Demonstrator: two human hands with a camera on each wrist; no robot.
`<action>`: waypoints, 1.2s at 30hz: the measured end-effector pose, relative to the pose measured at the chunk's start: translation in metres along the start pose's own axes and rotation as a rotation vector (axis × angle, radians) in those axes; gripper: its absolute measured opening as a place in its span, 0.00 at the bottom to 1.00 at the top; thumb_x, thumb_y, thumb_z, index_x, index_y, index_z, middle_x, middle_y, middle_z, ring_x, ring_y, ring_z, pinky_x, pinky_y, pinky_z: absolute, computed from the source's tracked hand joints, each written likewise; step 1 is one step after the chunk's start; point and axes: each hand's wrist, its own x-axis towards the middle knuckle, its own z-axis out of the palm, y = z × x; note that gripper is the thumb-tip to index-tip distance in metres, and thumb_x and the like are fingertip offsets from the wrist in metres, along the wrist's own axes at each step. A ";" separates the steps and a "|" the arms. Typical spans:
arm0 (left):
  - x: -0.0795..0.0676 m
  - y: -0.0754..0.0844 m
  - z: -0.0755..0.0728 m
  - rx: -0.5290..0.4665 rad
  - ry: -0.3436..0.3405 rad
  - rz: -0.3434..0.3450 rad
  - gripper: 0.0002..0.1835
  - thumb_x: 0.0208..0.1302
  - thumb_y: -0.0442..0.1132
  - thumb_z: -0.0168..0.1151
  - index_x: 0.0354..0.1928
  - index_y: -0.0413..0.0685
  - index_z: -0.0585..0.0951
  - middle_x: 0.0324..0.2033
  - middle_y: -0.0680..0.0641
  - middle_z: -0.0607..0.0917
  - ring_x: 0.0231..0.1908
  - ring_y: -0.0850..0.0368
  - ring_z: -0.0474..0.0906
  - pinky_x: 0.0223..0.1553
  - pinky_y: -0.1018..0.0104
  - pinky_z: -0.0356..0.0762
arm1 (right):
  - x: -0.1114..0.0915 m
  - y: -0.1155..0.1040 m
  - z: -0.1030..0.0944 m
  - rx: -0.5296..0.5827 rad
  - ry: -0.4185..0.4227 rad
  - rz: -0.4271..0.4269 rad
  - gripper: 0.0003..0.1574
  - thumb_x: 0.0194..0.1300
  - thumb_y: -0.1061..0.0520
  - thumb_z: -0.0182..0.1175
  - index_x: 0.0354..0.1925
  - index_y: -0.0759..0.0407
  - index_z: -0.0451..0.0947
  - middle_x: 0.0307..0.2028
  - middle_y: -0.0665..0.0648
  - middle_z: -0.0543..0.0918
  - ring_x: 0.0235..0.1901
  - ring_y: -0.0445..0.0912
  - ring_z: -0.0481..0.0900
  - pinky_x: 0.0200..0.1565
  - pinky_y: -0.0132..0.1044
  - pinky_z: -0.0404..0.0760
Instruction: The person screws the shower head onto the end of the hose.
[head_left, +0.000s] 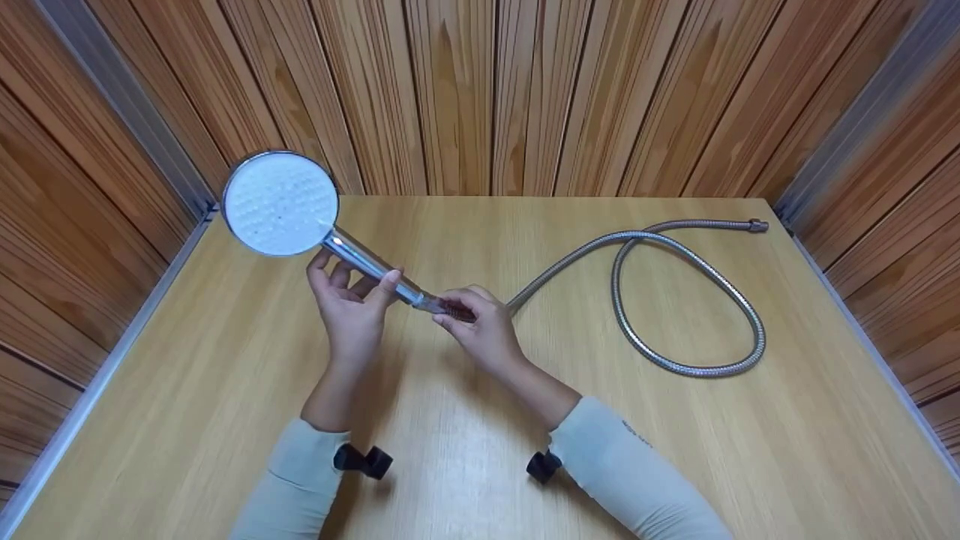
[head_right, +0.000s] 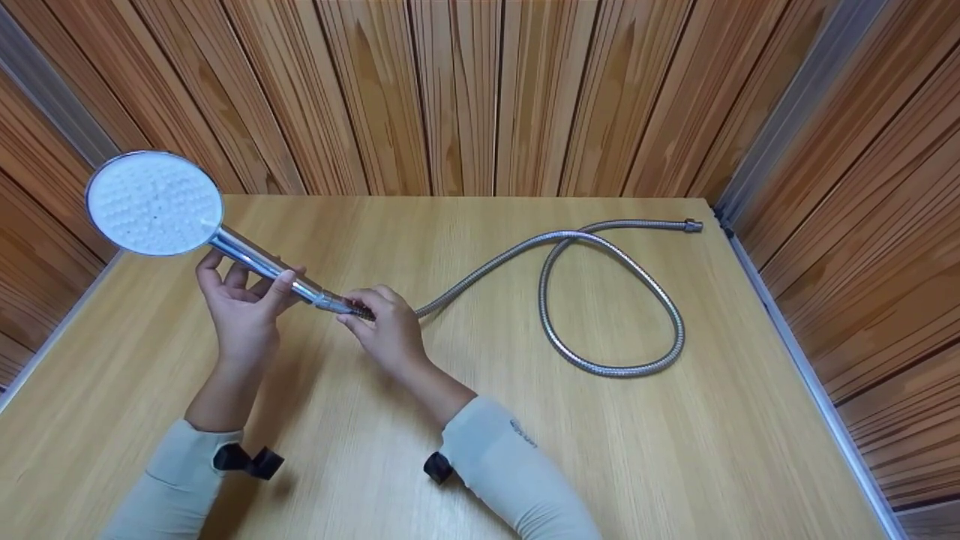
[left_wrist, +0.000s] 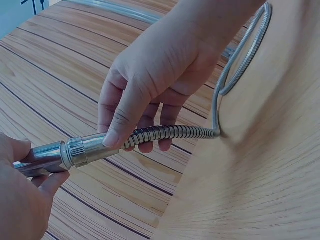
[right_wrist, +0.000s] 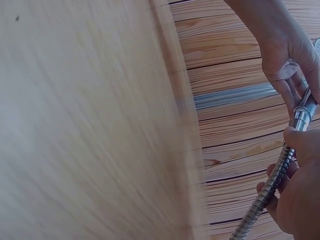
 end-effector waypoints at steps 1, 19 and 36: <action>0.000 0.000 0.000 -0.001 0.002 -0.002 0.42 0.56 0.23 0.67 0.65 0.49 0.52 0.52 0.38 0.73 0.44 0.38 0.82 0.43 0.51 0.84 | 0.000 0.000 0.000 -0.012 -0.001 -0.012 0.15 0.58 0.62 0.69 0.45 0.63 0.83 0.39 0.55 0.82 0.40 0.43 0.82 0.44 0.31 0.84; 0.000 0.001 0.000 -0.009 -0.005 0.008 0.42 0.57 0.23 0.67 0.66 0.49 0.52 0.52 0.38 0.73 0.46 0.29 0.78 0.44 0.49 0.84 | 0.003 -0.008 -0.004 -0.211 -0.049 -0.064 0.12 0.63 0.59 0.66 0.46 0.61 0.82 0.39 0.55 0.84 0.38 0.44 0.83 0.39 0.26 0.83; -0.003 0.001 0.002 0.010 -0.001 -0.020 0.42 0.57 0.25 0.68 0.66 0.51 0.52 0.54 0.39 0.73 0.48 0.30 0.78 0.45 0.51 0.84 | 0.001 -0.010 0.000 -0.233 -0.005 -0.022 0.15 0.56 0.60 0.72 0.41 0.60 0.80 0.35 0.53 0.83 0.32 0.41 0.80 0.33 0.29 0.83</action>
